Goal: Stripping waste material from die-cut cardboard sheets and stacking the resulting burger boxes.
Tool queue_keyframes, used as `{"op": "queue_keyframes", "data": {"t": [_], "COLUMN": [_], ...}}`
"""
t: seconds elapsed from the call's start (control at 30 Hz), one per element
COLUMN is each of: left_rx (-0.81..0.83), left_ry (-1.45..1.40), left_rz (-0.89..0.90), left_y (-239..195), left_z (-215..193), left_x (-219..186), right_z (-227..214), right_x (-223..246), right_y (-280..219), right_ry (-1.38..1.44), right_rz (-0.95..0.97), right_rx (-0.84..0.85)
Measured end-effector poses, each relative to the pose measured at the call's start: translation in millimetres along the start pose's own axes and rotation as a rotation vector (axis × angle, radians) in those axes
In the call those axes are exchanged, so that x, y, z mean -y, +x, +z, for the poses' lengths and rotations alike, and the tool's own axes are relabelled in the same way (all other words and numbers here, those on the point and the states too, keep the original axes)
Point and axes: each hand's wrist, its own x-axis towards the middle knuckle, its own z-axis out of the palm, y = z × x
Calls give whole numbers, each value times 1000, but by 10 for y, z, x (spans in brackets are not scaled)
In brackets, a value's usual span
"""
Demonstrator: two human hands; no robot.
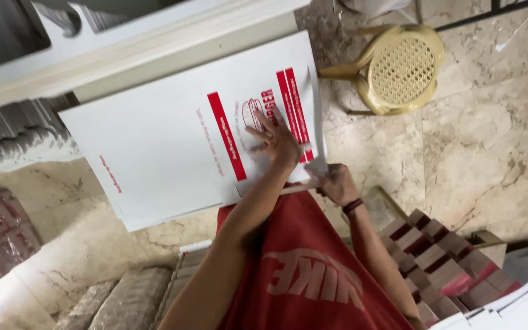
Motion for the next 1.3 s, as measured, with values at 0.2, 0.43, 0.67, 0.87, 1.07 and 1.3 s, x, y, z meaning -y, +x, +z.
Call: {"op": "queue_keyframes", "data": {"t": [0.2,0.43,0.67,0.87,1.07,1.3], "left_rx": [-50,-356,-97,-57,114,69], "left_ry": [49,90,423,600,674,706], "left_rz": [397,584,623,681,660,614], "left_y": [497,1653,831,742,515,763], "left_z": [-586,-849,-696,-353,-758,-404], "left_x": [479,689,383,270,219,267], "right_z": [-384,-578,-737,-684,-412,-278], "right_x": [-671,101,-777,530,808,1183], "right_y": [569,2079,3539,2423,2052,1671], "right_ry": [123,-21,-221,-736,-781,-486], "right_rz": [347,378,354,-181,-290,-770], "right_rx": [270,300,406,239,216,301]}}
